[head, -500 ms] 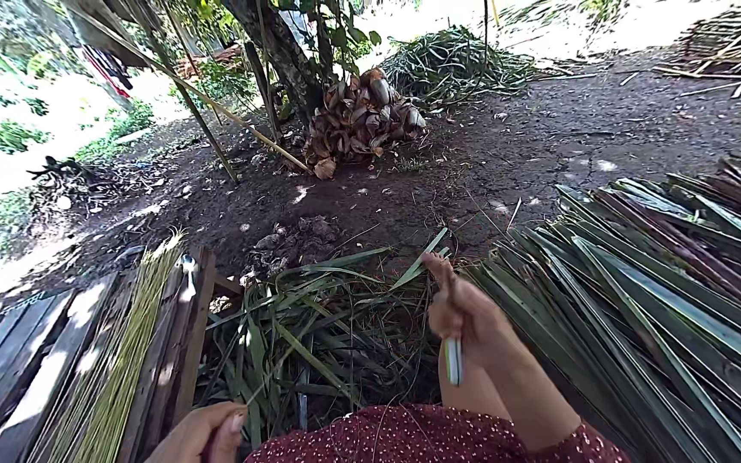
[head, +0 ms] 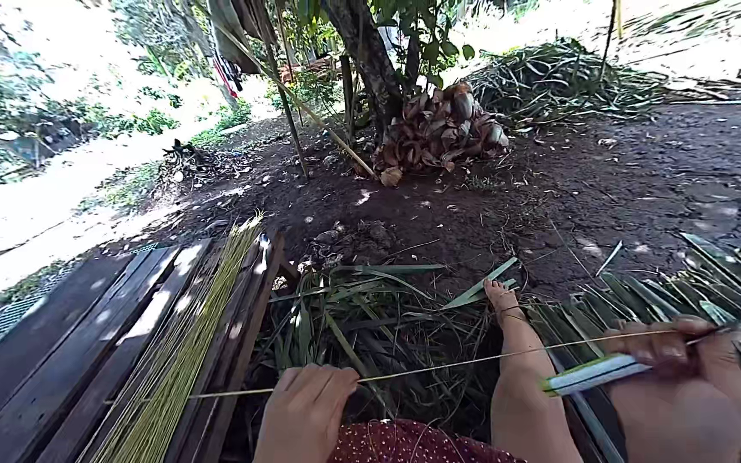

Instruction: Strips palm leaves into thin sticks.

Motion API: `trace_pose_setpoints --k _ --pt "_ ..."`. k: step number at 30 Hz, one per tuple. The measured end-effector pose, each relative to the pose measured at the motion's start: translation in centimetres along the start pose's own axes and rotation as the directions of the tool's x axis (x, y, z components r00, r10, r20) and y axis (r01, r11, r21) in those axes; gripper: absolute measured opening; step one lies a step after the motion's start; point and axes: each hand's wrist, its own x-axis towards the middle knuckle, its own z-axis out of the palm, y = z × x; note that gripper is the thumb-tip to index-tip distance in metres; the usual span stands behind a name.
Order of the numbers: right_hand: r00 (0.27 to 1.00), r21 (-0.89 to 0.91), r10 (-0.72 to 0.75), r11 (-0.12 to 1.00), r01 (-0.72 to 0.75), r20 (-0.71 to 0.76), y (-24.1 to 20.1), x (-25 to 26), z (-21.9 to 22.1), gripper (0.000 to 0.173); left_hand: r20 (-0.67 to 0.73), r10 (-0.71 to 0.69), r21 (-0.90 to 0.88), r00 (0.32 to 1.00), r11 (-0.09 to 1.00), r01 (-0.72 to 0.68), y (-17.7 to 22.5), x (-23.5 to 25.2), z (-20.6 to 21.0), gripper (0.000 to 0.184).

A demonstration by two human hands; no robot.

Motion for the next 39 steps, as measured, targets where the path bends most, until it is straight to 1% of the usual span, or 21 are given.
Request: trace_pose_setpoints --k 2,4,6,7,8,10,11,13,14,16,17,18,19,21,23,26,28,31,35,36,39 --pt "0.994 0.015 -0.074 0.997 0.075 -0.076 -1.0 2.3 -2.1 0.054 -0.040 -0.004 0.103 0.999 0.995 0.009 -2.7 -1.2 0.2 0.029" --pt "0.981 0.058 -0.135 0.988 0.144 -0.138 -1.7 3.6 -3.2 0.052 -0.052 -0.011 0.176 0.999 0.984 0.020 -5.5 -2.5 0.8 0.028" --pt "0.980 0.076 -0.147 0.984 0.158 -0.134 -1.9 4.0 -3.3 0.052 -0.063 -0.017 0.227 0.998 0.973 0.031 -7.6 -3.5 1.7 0.028" --pt "0.989 0.084 -0.118 0.989 0.125 -0.091 -1.9 3.8 -3.0 0.053 -0.074 -0.025 0.234 0.997 0.971 0.041 -8.4 -3.8 2.1 0.028" --pt "0.998 0.065 -0.066 0.996 0.067 -0.010 -1.7 3.3 -2.4 0.052 -0.100 -0.042 0.225 0.994 0.972 0.064 -8.8 -3.8 2.4 0.028" --pt "0.980 -0.017 0.082 0.997 -0.081 0.179 -0.7 1.4 -0.9 0.043 -0.215 -0.128 0.146 0.968 0.976 0.162 -8.8 -3.4 3.0 0.031" --pt "0.948 -0.043 0.167 0.986 -0.162 0.270 0.1 0.1 -0.1 0.037 -0.296 -0.198 0.060 0.934 0.973 0.225 -8.3 -2.8 3.1 0.031" --pt "0.843 -0.090 0.368 0.927 -0.363 0.393 1.6 -2.9 1.8 0.044 -0.436 -0.368 -0.218 0.821 0.929 0.300 -6.7 -1.5 3.4 0.031" --pt "0.783 -0.103 0.457 0.882 -0.459 0.422 2.2 -4.5 2.8 0.045 -0.460 -0.458 -0.383 0.760 0.875 0.295 -5.5 -0.8 3.6 0.028" --pt "0.634 -0.148 0.587 0.781 -0.606 0.504 3.1 -7.4 4.3 0.037 -0.430 -0.604 -0.654 0.671 0.721 0.230 -2.9 0.4 3.9 0.016" --pt "0.568 -0.170 0.626 0.738 -0.654 0.533 3.5 -8.5 4.8 0.035 -0.401 -0.651 -0.743 0.644 0.643 0.188 -1.7 0.7 4.1 0.010" --pt "0.513 -0.183 0.653 0.699 -0.691 0.558 3.8 -9.4 5.3 0.036 -0.376 -0.683 -0.806 0.626 0.575 0.142 -0.6 0.8 4.4 0.010" --pt "0.475 -0.180 0.664 0.671 -0.719 0.577 4.3 -10.2 5.7 0.038 -0.352 -0.705 -0.848 0.615 0.518 0.108 0.4 0.9 4.6 0.013" --pt "0.425 -0.150 0.668 0.625 -0.766 0.612 4.9 -11.0 6.3 0.041 -0.300 -0.734 -0.900 0.609 0.430 0.075 2.4 0.7 5.0 0.011" --pt "0.396 -0.118 0.657 0.595 -0.795 0.641 5.2 -11.2 6.7 0.043 -0.249 -0.741 -0.931 0.623 0.360 0.056 4.1 0.4 5.3 0.008" --pt "0.381 -0.075 0.630 0.574 -0.815 0.676 5.2 -11.3 7.2 0.044 -0.176 -0.742 -0.964 0.646 0.263 0.040 6.0 0.2 5.4 0.004" --pt "0.387 -0.044 0.608 0.572 -0.819 0.693 5.1 -11.3 7.4 0.044 -0.134 -0.735 -0.973 0.665 0.225 0.054 6.9 0.0 5.4 0.005" --pt "0.394 -0.036 0.546 0.617 -0.786 0.739 5.0 -11.2 7.5 0.043 -0.110 -0.717 -0.974 0.688 0.216 0.069 7.6 -0.1 5.4 0.006" --pt "0.369 -0.088 0.533 0.648 -0.757 0.761 5.0 -11.7 7.5 0.037 -0.149 -0.677 -0.963 0.721 0.264 0.050 8.2 -0.3 5.6 0.008" --pt "0.375 -0.084 0.533 0.650 -0.755 0.758 5.0 -11.9 7.5 0.036 -0.156 -0.668 -0.961 0.727 0.272 0.043 8.3 -0.3 5.7 0.009" --pt "0.433 -0.057 0.544 0.666 -0.744 0.719 5.0 -12.0 7.2 0.035 -0.129 -0.638 -0.964 0.760 0.261 0.056 8.4 -0.5 5.5 0.011"
